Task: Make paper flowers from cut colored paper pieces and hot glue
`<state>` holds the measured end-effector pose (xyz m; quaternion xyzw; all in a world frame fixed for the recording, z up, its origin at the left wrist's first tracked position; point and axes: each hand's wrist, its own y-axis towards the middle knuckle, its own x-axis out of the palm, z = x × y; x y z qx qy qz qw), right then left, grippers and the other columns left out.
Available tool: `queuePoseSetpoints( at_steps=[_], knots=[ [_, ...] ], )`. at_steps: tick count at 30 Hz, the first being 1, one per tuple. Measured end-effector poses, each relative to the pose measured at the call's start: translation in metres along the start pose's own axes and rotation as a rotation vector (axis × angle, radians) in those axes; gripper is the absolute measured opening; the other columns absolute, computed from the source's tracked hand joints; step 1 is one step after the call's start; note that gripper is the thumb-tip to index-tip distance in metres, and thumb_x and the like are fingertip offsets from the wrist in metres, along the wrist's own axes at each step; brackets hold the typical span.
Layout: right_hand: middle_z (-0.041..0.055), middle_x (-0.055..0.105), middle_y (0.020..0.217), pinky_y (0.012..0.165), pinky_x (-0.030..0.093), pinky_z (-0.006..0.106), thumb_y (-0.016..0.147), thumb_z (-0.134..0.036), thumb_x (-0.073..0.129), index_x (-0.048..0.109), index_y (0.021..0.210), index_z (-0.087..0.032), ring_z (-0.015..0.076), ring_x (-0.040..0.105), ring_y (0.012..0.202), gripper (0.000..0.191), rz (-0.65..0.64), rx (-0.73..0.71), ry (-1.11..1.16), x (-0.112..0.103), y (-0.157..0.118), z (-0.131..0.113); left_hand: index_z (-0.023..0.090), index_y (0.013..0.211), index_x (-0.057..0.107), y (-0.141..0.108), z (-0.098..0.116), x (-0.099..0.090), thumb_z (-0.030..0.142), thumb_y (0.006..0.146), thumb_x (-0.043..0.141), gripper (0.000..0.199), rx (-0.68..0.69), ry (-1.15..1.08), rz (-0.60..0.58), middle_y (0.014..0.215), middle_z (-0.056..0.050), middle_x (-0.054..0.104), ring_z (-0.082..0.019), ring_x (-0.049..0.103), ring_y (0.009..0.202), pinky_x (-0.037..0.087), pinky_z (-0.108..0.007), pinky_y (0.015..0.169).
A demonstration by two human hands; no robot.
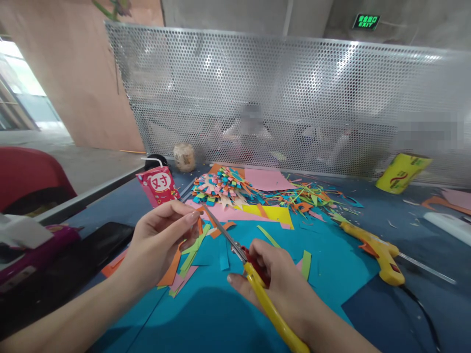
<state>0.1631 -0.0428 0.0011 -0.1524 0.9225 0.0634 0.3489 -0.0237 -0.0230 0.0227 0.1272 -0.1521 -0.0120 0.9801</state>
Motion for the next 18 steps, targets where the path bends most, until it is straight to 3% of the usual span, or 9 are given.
queuePoseSetpoints(
  at_steps=[18],
  knots=[
    [-0.005,0.04,0.059,0.046,0.025,0.023,0.074,-0.041,0.055,0.036,0.067,-0.021,0.0088,0.036,0.052,0.028,-0.001,-0.025,0.073,-0.0002,-0.0006,0.0033,0.014,0.065,0.061,0.0001,0.002,0.0006,0.025,0.069,0.067,0.013,-0.034,-0.016,-0.051,0.048,0.004,0.051,-0.004,0.04,0.042,0.028,-0.014,0.037]
  ],
)
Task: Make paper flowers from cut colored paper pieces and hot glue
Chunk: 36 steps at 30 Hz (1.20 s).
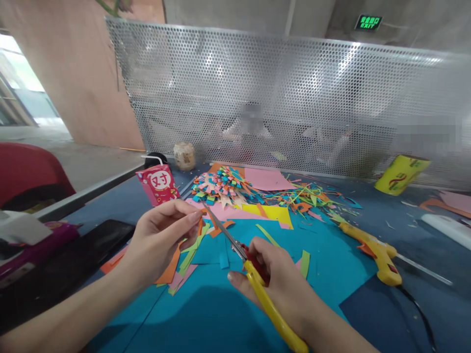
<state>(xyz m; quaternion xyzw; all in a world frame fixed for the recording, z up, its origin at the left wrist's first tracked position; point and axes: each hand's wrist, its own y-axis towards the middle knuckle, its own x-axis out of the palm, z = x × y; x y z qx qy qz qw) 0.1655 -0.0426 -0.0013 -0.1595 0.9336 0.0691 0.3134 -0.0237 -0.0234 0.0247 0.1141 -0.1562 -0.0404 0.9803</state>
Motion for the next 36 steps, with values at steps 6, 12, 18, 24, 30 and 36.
queuePoseSetpoints(
  at_steps=[6,12,18,24,30,36],
  knots=[
    [-0.0054,0.038,0.059,0.047,0.024,0.023,0.074,-0.038,0.054,0.035,0.066,-0.021,0.0087,0.034,0.052,0.027,-0.009,0.018,-0.016,-0.001,-0.001,-0.004,0.014,0.064,0.061,0.0,0.002,-0.001,0.026,0.067,0.068,0.014,0.003,0.019,0.014,0.047,0.004,0.05,-0.004,0.038,0.04,0.028,-0.015,0.037],
    [-0.0059,0.037,0.058,0.046,0.024,0.023,0.073,-0.037,0.055,0.033,0.065,-0.021,0.008,0.034,0.05,0.028,-0.012,0.034,-0.013,-0.001,0.0,-0.004,0.014,0.064,0.06,0.001,0.002,-0.001,0.028,0.066,0.069,0.016,0.004,0.041,0.029,0.048,0.004,0.05,-0.004,0.038,0.04,0.028,-0.016,0.037],
    [-0.0061,0.037,0.056,0.045,0.023,0.022,0.073,-0.036,0.056,0.034,0.065,-0.021,0.0074,0.032,0.049,0.027,0.015,0.024,-0.032,0.0,0.0,-0.003,0.014,0.065,0.06,0.002,0.001,-0.002,0.03,0.067,0.067,0.017,0.017,0.08,0.04,0.048,0.003,0.05,-0.005,0.039,0.04,0.029,-0.016,0.037],
    [-0.0054,0.039,0.059,0.046,0.027,0.022,0.074,-0.038,0.055,0.036,0.067,-0.021,0.0083,0.036,0.051,0.027,0.017,-0.005,0.0,0.0,0.001,0.001,0.014,0.067,0.061,0.002,0.003,-0.001,0.029,0.069,0.066,0.015,0.037,0.125,0.02,0.049,0.004,0.049,-0.005,0.039,0.042,0.03,-0.016,0.038],
    [-0.0047,0.041,0.06,0.046,0.031,0.022,0.073,-0.04,0.057,0.039,0.069,-0.02,0.0087,0.039,0.053,0.026,0.058,-0.046,0.016,0.001,0.001,0.007,0.015,0.066,0.063,0.001,0.003,0.0,0.025,0.07,0.065,0.011,0.078,0.143,-0.004,0.05,0.003,0.051,-0.005,0.04,0.042,0.031,-0.016,0.04],
    [-0.0053,0.039,0.058,0.045,0.031,0.021,0.071,-0.04,0.057,0.038,0.068,-0.02,0.0081,0.037,0.051,0.027,0.02,-0.046,-0.004,0.001,0.005,0.013,0.016,0.064,0.062,0.002,0.003,0.0,0.025,0.068,0.066,0.011,0.073,0.144,0.019,0.051,0.003,0.053,-0.005,0.041,0.042,0.032,-0.017,0.04]
  ],
)
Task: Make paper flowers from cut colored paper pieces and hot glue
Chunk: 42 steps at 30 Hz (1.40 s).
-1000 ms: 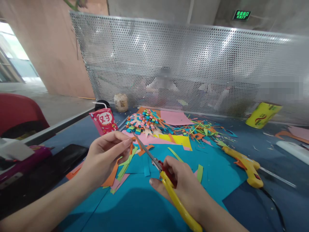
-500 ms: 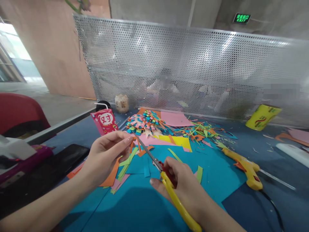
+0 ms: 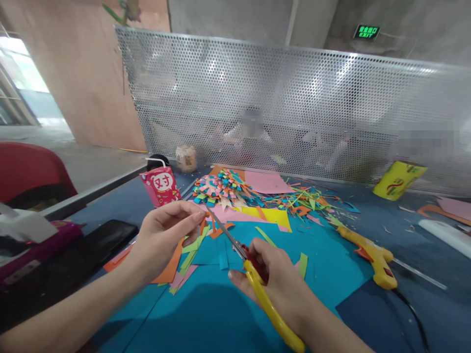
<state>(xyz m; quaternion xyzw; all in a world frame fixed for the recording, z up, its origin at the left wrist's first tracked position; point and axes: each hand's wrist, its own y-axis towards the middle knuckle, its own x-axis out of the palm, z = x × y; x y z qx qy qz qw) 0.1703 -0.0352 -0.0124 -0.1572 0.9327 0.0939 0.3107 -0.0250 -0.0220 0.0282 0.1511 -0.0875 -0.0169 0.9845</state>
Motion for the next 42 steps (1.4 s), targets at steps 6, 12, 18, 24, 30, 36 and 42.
queuePoseSetpoints(
  at_steps=[6,12,18,24,30,36,42],
  knots=[
    [-0.006,0.036,0.057,0.045,0.027,0.022,0.073,-0.041,0.053,0.034,0.066,-0.021,0.0077,0.032,0.049,0.028,-0.008,0.005,-0.063,-0.001,-0.001,-0.006,0.015,0.065,0.063,0.001,0.0,0.0,0.023,0.068,0.067,0.009,0.0,-0.012,0.018,0.049,0.004,0.051,-0.005,0.04,0.042,0.032,-0.016,0.039],
    [-0.0068,0.035,0.054,0.044,0.023,0.023,0.071,-0.039,0.055,0.035,0.064,-0.021,0.0073,0.029,0.048,0.028,0.074,0.012,-0.067,0.003,-0.004,-0.01,0.016,0.065,0.063,0.001,-0.001,-0.001,0.024,0.07,0.066,0.009,0.015,0.007,0.02,0.052,0.004,0.054,-0.004,0.041,0.043,0.033,-0.015,0.041],
    [-0.0064,0.036,0.055,0.044,0.024,0.023,0.072,-0.039,0.055,0.036,0.065,-0.02,0.0074,0.031,0.048,0.027,0.058,0.014,-0.043,0.003,-0.003,-0.008,0.017,0.065,0.063,0.001,0.0,-0.002,0.025,0.07,0.067,0.01,0.033,0.036,0.043,0.056,0.003,0.057,-0.004,0.042,0.042,0.034,-0.016,0.041],
    [-0.0058,0.041,0.057,0.044,0.028,0.022,0.073,-0.039,0.057,0.037,0.067,-0.02,0.0078,0.039,0.049,0.027,0.018,0.01,-0.011,0.0,-0.003,-0.005,0.016,0.065,0.063,0.003,0.001,-0.004,0.023,0.07,0.067,0.009,0.056,0.047,0.035,0.06,0.003,0.06,-0.003,0.043,0.043,0.034,-0.015,0.041],
    [-0.0049,0.045,0.058,0.043,0.03,0.021,0.072,-0.037,0.059,0.041,0.068,-0.02,0.0079,0.041,0.048,0.025,0.049,-0.018,0.024,-0.001,-0.003,-0.003,0.017,0.065,0.063,0.003,0.0,-0.004,0.021,0.07,0.066,0.008,0.053,0.072,0.023,0.063,0.004,0.061,-0.001,0.043,0.044,0.037,-0.013,0.044],
    [-0.0057,0.043,0.057,0.043,0.032,0.021,0.073,-0.04,0.056,0.037,0.067,-0.021,0.008,0.043,0.048,0.029,0.004,0.01,-0.031,-0.002,-0.002,-0.003,0.017,0.064,0.063,0.004,0.002,-0.005,0.023,0.07,0.066,0.009,0.061,0.114,0.016,0.063,0.004,0.062,-0.001,0.044,0.045,0.036,-0.013,0.043],
    [-0.0055,0.045,0.053,0.041,0.032,0.021,0.073,-0.04,0.055,0.035,0.064,-0.021,0.0093,0.047,0.045,0.029,0.023,0.011,-0.056,-0.005,-0.001,-0.007,0.016,0.066,0.064,0.009,0.002,-0.008,0.025,0.068,0.067,0.009,0.099,0.215,0.02,0.063,0.001,0.064,-0.005,0.05,0.05,0.037,-0.015,0.043]
  ],
)
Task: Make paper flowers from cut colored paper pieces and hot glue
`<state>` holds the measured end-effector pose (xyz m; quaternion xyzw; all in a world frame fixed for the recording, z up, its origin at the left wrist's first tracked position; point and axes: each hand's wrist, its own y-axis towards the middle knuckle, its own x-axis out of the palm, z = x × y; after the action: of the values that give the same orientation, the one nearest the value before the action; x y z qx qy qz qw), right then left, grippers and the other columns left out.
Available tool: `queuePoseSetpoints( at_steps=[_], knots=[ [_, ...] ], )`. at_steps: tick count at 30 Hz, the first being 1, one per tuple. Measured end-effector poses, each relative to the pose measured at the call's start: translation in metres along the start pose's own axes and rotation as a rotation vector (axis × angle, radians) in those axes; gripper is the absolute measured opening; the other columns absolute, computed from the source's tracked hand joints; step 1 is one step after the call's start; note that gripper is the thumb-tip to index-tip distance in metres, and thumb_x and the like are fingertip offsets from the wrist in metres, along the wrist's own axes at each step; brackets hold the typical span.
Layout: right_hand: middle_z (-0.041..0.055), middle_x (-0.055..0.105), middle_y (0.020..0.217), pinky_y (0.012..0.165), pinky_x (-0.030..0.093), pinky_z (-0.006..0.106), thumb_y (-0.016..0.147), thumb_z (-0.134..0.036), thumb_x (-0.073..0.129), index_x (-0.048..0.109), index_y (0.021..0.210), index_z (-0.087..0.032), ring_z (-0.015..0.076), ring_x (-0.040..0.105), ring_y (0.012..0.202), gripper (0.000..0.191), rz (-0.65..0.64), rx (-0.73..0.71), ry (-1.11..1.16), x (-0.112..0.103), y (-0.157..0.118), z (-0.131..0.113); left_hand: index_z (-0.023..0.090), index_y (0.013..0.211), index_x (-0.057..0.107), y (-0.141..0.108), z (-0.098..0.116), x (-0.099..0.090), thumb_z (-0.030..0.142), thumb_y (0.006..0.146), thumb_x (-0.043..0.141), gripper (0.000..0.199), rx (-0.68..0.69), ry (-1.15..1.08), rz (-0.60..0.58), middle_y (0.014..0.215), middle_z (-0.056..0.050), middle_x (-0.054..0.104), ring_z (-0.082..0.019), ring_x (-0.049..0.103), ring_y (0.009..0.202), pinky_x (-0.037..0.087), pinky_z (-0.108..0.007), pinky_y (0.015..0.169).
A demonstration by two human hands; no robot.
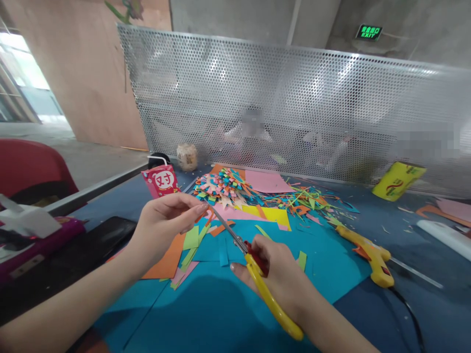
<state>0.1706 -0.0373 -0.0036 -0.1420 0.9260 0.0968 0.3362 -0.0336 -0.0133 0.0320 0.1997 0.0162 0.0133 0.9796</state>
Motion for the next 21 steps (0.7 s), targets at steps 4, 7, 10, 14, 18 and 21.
queuePoseSetpoints(
  at_steps=[4,7,10,14,18,21],
  knots=[
    [-0.0056,0.046,0.051,0.038,0.033,0.022,0.071,-0.041,0.056,0.034,0.063,-0.021,0.0094,0.047,0.041,0.031,0.059,-0.006,0.028,0.002,0.003,0.0,0.016,0.067,0.064,0.003,-0.003,-0.001,0.027,0.069,0.066,0.012,0.007,0.049,-0.018,0.066,0.0,0.065,-0.007,0.051,0.051,0.037,-0.016,0.043],
    [-0.0077,0.043,0.048,0.031,0.032,0.021,0.07,-0.044,0.056,0.036,0.063,-0.022,0.0074,0.041,0.033,0.031,0.128,0.049,0.099,0.005,0.006,0.0,0.015,0.066,0.063,0.004,-0.007,0.0,0.027,0.07,0.065,0.013,-0.038,0.054,-0.11,0.062,0.001,0.063,-0.007,0.052,0.051,0.038,-0.016,0.045],
    [-0.0083,0.045,0.052,0.027,0.034,0.019,0.068,-0.041,0.059,0.04,0.068,-0.021,0.005,0.039,0.029,0.028,0.134,0.108,0.233,0.007,0.009,-0.002,0.014,0.064,0.063,0.002,-0.012,0.004,0.026,0.07,0.064,0.014,-0.089,0.083,-0.317,0.061,0.0,0.063,-0.008,0.053,0.055,0.04,-0.017,0.05],
    [-0.0049,0.055,0.064,0.025,0.037,0.019,0.062,-0.035,0.065,0.043,0.077,-0.02,0.0056,0.045,0.031,0.031,0.101,0.115,0.359,0.006,0.012,-0.004,0.014,0.068,0.064,-0.002,-0.02,0.01,0.027,0.069,0.065,0.013,-0.177,0.083,-0.527,0.063,-0.002,0.064,-0.01,0.056,0.058,0.041,-0.019,0.052],
    [-0.0049,0.055,0.065,0.027,0.038,0.019,0.061,-0.033,0.063,0.042,0.076,-0.02,0.0052,0.044,0.031,0.029,0.1,0.117,0.384,0.006,0.01,-0.008,0.014,0.07,0.064,-0.005,-0.024,0.013,0.025,0.069,0.064,0.011,-0.175,0.09,-0.593,0.066,-0.001,0.064,-0.011,0.057,0.06,0.043,-0.02,0.055],
    [-0.0041,0.056,0.064,0.03,0.038,0.019,0.062,-0.031,0.062,0.044,0.074,-0.019,0.0055,0.045,0.035,0.025,0.094,0.092,0.375,0.007,0.008,-0.009,0.014,0.07,0.063,-0.005,-0.027,0.014,0.023,0.069,0.064,0.009,-0.167,0.109,-0.631,0.067,-0.001,0.065,-0.011,0.057,0.061,0.044,-0.02,0.057]
  ],
)
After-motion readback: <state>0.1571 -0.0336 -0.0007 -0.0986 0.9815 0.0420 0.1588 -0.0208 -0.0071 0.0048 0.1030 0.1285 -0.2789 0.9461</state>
